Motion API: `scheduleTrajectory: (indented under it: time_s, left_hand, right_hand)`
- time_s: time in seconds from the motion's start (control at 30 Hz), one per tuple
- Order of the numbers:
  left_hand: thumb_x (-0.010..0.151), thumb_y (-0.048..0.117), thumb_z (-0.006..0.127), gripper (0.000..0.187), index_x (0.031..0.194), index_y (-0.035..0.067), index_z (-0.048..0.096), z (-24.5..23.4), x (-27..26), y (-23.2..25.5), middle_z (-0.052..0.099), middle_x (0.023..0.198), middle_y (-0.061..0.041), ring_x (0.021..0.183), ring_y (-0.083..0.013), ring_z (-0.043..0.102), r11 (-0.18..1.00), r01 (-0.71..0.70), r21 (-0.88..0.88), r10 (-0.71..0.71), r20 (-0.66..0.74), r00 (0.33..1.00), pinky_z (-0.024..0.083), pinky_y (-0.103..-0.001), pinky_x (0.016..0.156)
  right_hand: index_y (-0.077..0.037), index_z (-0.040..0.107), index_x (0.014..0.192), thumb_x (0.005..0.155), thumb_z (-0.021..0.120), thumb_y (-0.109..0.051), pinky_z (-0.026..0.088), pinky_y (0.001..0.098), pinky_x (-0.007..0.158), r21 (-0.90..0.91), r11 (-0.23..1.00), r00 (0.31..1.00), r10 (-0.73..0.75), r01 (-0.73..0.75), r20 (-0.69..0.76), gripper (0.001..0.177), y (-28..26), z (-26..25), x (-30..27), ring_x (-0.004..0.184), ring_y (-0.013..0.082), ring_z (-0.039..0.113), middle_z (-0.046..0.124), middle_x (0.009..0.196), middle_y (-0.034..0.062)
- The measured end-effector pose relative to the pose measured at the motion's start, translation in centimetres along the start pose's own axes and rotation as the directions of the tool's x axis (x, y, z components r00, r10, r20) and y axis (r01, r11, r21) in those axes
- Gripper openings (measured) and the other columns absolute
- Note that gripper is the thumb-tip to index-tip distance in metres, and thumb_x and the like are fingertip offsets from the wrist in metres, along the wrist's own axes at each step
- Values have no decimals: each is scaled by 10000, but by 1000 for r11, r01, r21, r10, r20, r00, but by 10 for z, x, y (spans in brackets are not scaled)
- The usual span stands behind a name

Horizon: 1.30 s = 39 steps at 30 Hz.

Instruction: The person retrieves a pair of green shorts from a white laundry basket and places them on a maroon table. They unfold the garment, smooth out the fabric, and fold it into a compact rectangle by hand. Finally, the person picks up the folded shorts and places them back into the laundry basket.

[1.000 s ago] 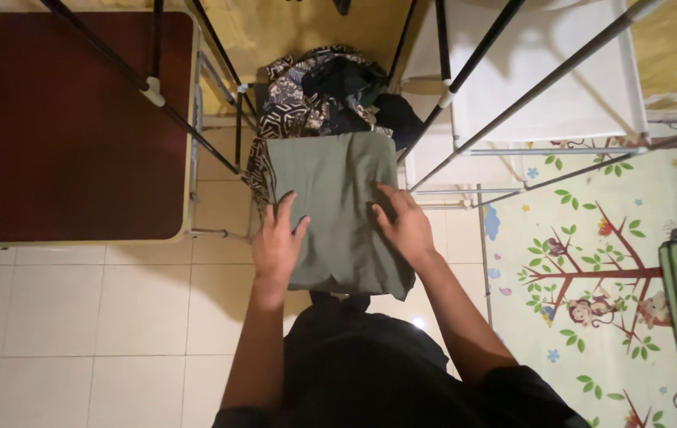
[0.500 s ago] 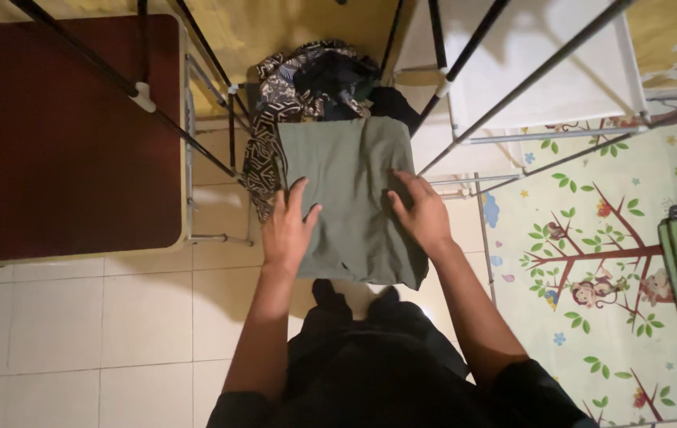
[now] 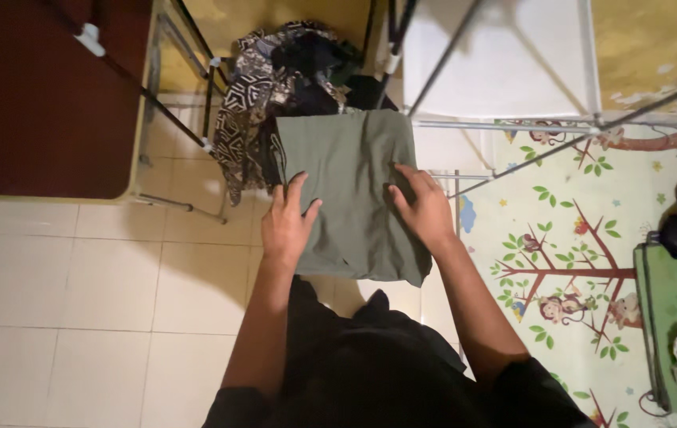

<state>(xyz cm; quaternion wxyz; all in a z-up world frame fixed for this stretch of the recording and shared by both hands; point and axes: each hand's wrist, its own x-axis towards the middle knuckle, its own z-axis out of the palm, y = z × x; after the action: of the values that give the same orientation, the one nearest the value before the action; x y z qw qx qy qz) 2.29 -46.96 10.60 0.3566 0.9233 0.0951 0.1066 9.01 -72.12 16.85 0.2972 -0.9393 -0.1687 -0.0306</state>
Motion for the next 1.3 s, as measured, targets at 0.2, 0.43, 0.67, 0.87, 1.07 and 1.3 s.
scheduleTrajectory:
  time_s: [0.2,0.43,0.67,0.87,1.07,1.3]
  left_hand:
    - [869,313,800,610,1407,211,533,21,-30,53,620,1157,-172,958,-429,676,998,61,0,-61,56,997,568,-514,755]
    - [856,334,803,616,1402,222,539,39,-45,90,625,1170,-173,943,-442,670,999,53,-5,-53,52,997,565,-524,758]
    - [857,339,790,607,1402,228,545,56,-41,113,627,1122,-154,905,-416,680,999,-4,-42,8,82,997,570,-504,722]
    - [883,328,783,579,1398,213,545,72,-23,125,622,1113,-160,850,-395,684,993,-114,-19,116,81,990,576,-487,694]
    - [906,319,770,580,1414,178,529,80,-1,143,625,1143,-175,878,-388,692,982,-178,-57,184,137,973,589,-469,717]
    - [862,308,782,575,1374,173,556,102,12,178,626,1194,-197,917,-403,692,974,-219,-63,222,52,974,588,-465,715]
  right_hand:
    - [-74,661,1305,948,734,-208,556,447,873,18,999,999,-36,36,-9,389,37,-43,-28,1043,403,677,702,1185,178]
    - [-80,665,1301,927,733,-218,554,429,799,39,995,995,92,-93,23,404,59,-78,-51,940,389,685,708,1155,176]
    - [-75,654,1307,926,755,-248,555,430,845,-3,1000,997,19,-19,-71,430,74,-99,-58,1012,385,689,701,1180,179]
    - [-110,660,1326,927,750,-276,556,435,847,-64,980,980,180,-186,-87,442,76,-109,-58,1005,371,686,700,1131,158]
    - [-126,665,1311,903,778,-256,560,441,804,-142,960,962,217,-241,-164,443,86,-120,-55,990,374,688,710,1139,140]
    - [-101,679,1301,904,776,-245,555,442,825,-109,971,964,191,-214,-185,434,121,-146,-44,981,378,687,705,1097,155]
